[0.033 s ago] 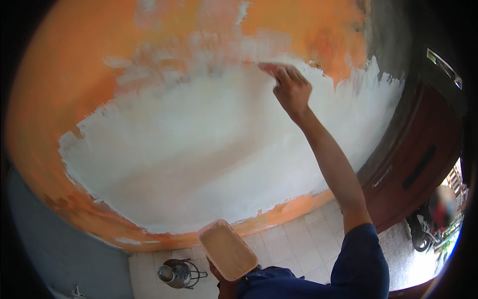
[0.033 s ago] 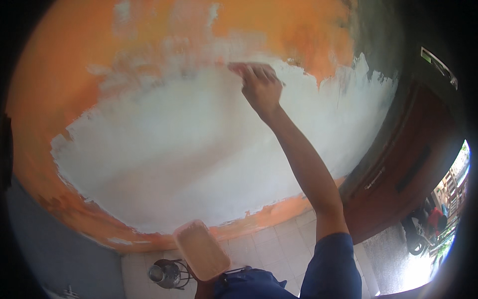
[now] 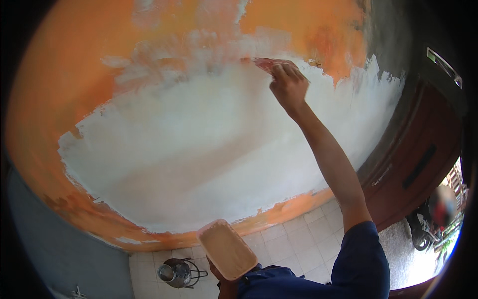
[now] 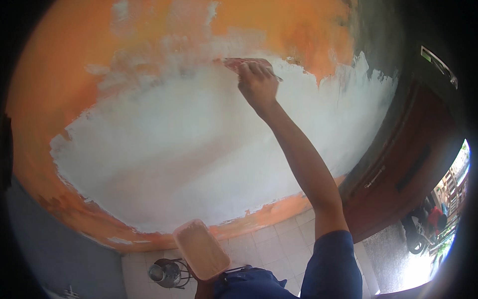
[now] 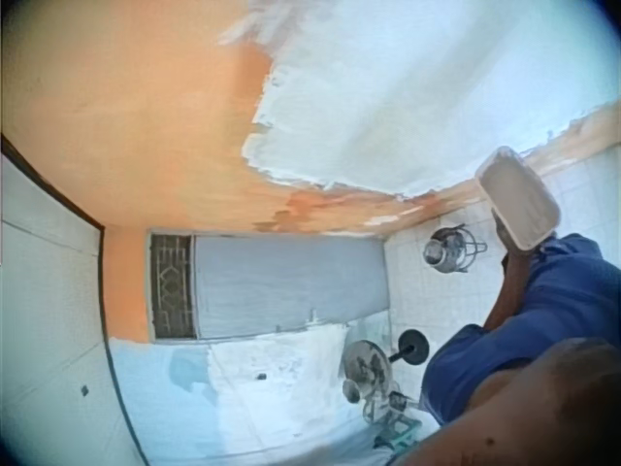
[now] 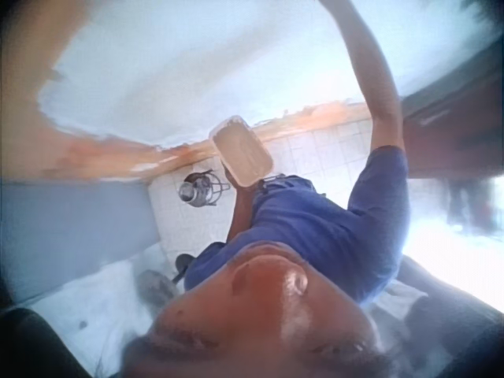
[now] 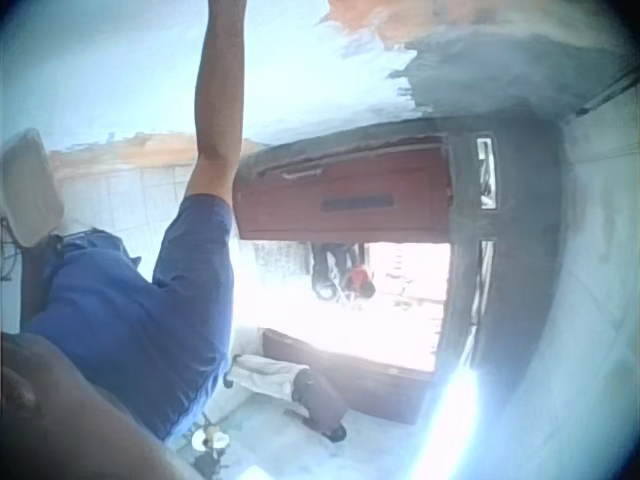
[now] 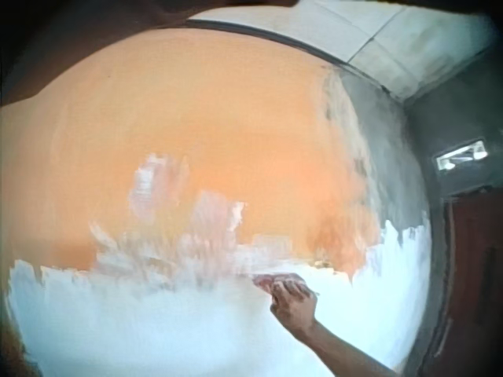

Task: The person applies a layer of plaster or putty to an orange wall using a red trowel, frequently dipping the trowel into a small plastic container to collect more material.

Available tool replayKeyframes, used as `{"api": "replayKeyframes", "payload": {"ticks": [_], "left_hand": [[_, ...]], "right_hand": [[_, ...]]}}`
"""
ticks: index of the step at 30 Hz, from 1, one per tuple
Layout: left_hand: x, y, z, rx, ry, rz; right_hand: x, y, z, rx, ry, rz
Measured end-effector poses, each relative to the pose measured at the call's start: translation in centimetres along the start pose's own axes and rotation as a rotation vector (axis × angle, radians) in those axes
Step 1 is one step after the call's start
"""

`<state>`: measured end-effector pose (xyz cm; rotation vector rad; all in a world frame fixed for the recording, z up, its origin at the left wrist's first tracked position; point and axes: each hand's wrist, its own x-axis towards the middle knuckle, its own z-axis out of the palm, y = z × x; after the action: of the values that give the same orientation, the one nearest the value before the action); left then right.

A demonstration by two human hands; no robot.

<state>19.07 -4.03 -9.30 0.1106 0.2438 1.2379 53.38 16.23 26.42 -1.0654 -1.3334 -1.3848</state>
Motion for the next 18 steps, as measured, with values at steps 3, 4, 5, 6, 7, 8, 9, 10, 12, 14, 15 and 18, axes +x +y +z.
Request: {"api": "replayKeyframes", "payload": {"ticks": [3,4,5,6,7,8,9,10,12,14,15,18], "left_hand": [[0.1,-0.2,-0.5,0.011,-0.014,-0.006],[0.2,-0.2,-0.7,0.013,-0.018,-0.001],[0.0,0.0,-0.9,0.02,-0.022,0.005],[0.2,-0.1,-1.1,0.026,-0.029,0.009],[0.3,-0.3,-0.7,0.021,-0.028,0.005],[0.3,-0.4,-0.3,0.045,-0.048,-0.001],[0.2,-0.2,0.7,0.069,-0.07,-0.002],[0.1,-0.1,1.7,0.093,-0.093,-0.004],[-0.1,0.3,1.6,0.074,-0.092,-0.002],[-0.1,0.5,1.2,0.049,-0.086,-0.001],[-0.2,0.4,0.9,0.042,-0.076,-0.012],[0.0,0.2,0.3,0.037,-0.064,-0.025]], "right_hand": [[-3.1,-0.3,2.3,-0.069,-0.151,0.014],[-4.7,-0.3,2.9,-0.061,-0.209,-0.001],[-5.8,-1.3,2.1,-0.024,-0.223,-0.019],[-6.5,-1.6,1.9,0.013,-0.24,-0.031],[-7.1,-1.5,1.5,0.039,-0.255,-0.042],[-7.5,-1.3,1.2,0.025,-0.332,0.001],[-7.3,-1.4,1.1,0.013,-0.4,0.043],[-7.1,-1.4,0.9,0.001,-0.469,0.085],[-5.6,-1.2,0.1,0.082,-0.371,0.082],[-2.4,-0.5,-0.9,0.129,-0.177,0.083],[-1.4,0.4,-0.5,0.034,-0.024,0.098],[0.4,2.2,0.8,-0.029,0.0,0.112]]}}
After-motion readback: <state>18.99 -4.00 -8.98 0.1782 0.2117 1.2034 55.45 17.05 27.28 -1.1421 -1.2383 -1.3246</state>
